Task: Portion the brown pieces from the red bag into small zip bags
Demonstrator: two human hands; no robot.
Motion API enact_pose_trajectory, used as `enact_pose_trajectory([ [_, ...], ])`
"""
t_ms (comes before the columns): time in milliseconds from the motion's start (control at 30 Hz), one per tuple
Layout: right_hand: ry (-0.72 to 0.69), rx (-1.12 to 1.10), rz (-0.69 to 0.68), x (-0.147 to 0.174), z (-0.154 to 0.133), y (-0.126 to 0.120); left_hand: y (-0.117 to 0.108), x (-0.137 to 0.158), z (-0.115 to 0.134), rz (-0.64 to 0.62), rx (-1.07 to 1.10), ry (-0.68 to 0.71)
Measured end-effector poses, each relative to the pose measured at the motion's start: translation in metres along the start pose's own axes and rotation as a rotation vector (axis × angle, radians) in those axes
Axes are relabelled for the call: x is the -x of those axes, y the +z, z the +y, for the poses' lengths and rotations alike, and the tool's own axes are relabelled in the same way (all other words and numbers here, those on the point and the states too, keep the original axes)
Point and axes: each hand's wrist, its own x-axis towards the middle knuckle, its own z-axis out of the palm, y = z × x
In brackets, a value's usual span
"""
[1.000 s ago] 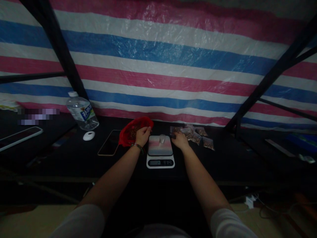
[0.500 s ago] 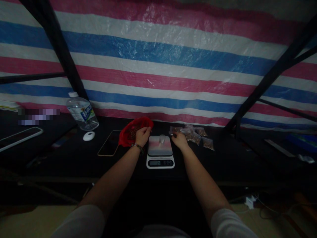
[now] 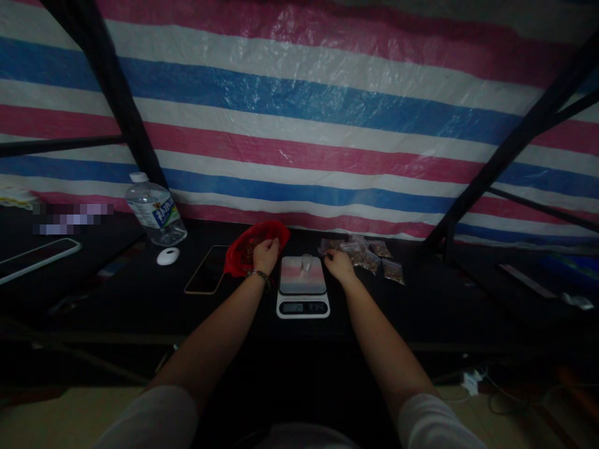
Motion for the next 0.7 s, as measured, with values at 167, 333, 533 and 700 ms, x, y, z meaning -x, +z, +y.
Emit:
enact_pose_trajectory([
  [167,0.007,-0.004,-0.001,0.0,0.0,0.001,-0.002,0.005,0.006,-0.021,-0.018,0.143],
  [333,0.021,-0.006,-0.014,0.0,0.001,0.003,-0.004,0.021,0.024,-0.25,-0.051,0.598],
  [533,-0.003,-0.007,-0.007,0.0,0.002,0.003,0.0,0.034,0.041,-0.428,-0.236,0.718],
  [700,0.02,0.004,-0.029,-0.001,0.002,0.004,0.001,0.033,0.043,-0.44,-0.204,0.667],
])
